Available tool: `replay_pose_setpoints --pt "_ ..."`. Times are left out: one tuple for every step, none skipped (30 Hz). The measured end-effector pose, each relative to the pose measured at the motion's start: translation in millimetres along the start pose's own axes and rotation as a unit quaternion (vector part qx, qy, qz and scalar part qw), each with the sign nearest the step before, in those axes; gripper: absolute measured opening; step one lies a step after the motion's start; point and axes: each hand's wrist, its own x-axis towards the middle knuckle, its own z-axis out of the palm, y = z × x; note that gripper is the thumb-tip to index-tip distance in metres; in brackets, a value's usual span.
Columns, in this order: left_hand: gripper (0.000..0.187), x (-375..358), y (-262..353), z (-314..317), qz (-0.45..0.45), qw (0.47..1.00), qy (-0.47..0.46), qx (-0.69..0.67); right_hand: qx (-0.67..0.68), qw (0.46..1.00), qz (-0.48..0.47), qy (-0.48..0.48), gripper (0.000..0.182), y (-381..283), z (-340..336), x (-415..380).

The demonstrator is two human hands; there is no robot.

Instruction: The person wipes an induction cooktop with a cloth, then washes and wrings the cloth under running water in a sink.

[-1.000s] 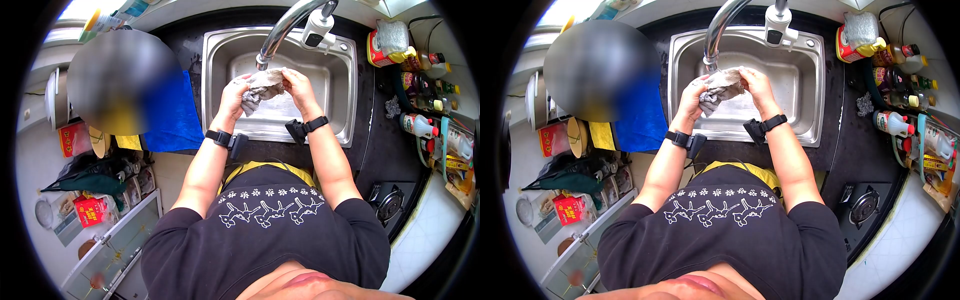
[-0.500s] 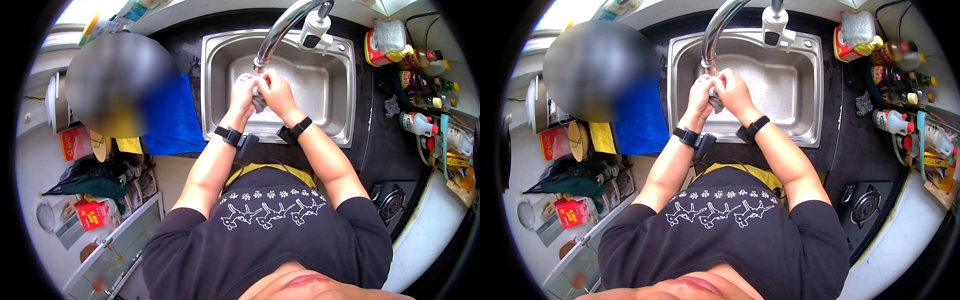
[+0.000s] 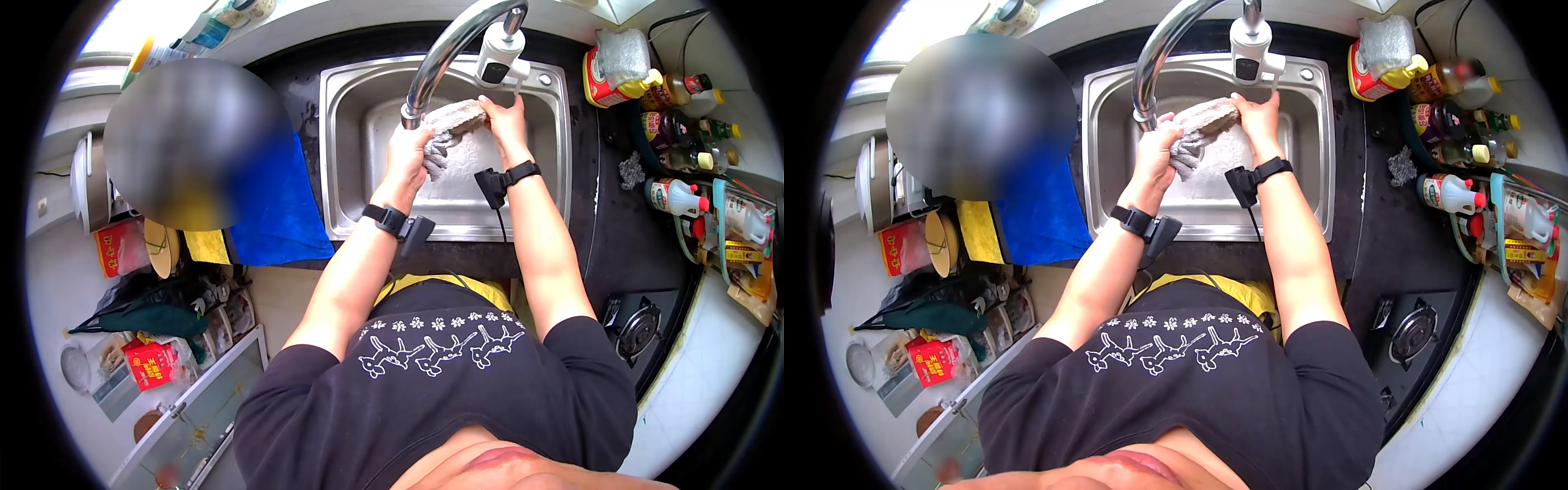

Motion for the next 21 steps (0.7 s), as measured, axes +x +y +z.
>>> replay_pose_setpoints --pt "0.033 4 -3 4 0.000 1.000 0.015 -0.003 0.002 1.000 -0.003 -0.001 0.077 3 -4 10" --pt "0.037 6 -7 8 -0.014 1.000 0.016 0.001 0.009 0.999 -0.006 -0.043 0.083 4 -11 20" --pt "0.039 1 -3 17 -0.024 1.000 0.001 -0.005 0.017 0.996 -0.008 -0.083 0.089 4 -17 28" --pt "0.039 5 -7 18 -0.021 1.000 0.002 0.001 0.024 0.996 0.015 -0.084 0.079 4 -20 36" --pt "0.040 7 -11 19 -0.020 1.000 0.003 0.007 0.026 0.996 0.014 -0.082 0.079 7 -24 41" --pt "0.040 7 -11 20 -0.021 1.000 0.001 0.008 0.009 0.996 0.035 -0.087 0.072 -1 -28 40" --pt "0.041 6 -11 20 -0.023 1.000 0.005 0.010 -0.009 0.994 0.055 -0.092 0.064 -7 -32 37" --pt "0.042 5 -12 21 -0.026 1.000 0.010 0.011 -0.030 0.996 0.044 -0.072 0.051 -6 -34 35" --pt "0.042 6 -13 19 -0.028 1.000 0.009 0.011 -0.031 0.996 0.045 -0.070 0.051 -8 -36 30" --pt "0.042 6 -14 16 -0.025 1.000 0.016 0.010 -0.013 0.996 0.033 -0.079 0.050 -11 -38 23" --pt "0.043 7 -15 14 -0.021 1.000 0.022 0.009 0.005 0.996 0.020 -0.088 0.050 -13 -40 20" --pt "0.044 4 -13 16 -0.018 0.999 0.028 0.011 0.009 0.995 0.017 -0.102 0.050 -12 -42 20" --pt "0.044 5 -13 17 -0.017 0.999 0.024 0.014 0.013 0.995 0.015 -0.100 0.050 -12 -44 20" --pt "0.044 6 -13 16 -0.012 1.000 0.012 0.008 0.021 0.994 0.003 -0.106 0.051 -9 -46 18" --pt "0.043 5 -13 18 -0.009 1.000 0.000 0.001 0.030 0.993 -0.008 -0.111 0.052 -8 -48 14" --pt "0.043 4 -12 23 -0.008 1.000 0.007 0.001 0.027 0.995 -0.001 -0.091 0.052 -7 -49 10" --pt "0.043 4 -13 24 -0.010 1.000 0.003 0.003 0.030 0.996 -0.002 -0.086 0.052 -7 -56 5" --pt "0.044 5 -14 26 -0.031 0.999 -0.022 -0.010 0.054 0.991 0.051 -0.107 0.049 -7 -64 1" --pt "0.045 7 -17 29 -0.052 0.997 -0.047 -0.024 0.078 0.983 0.102 -0.128 0.045 -8 -73 -3" --pt "0.043 7 -20 33 -0.061 0.995 -0.068 -0.028 0.089 0.978 0.119 -0.146 0.036 -7 -84 -5" --pt "0.043 7 -19 43 -0.063 0.995 -0.073 -0.027 0.092 0.978 0.113 -0.149 0.028 -18 -93 -12"
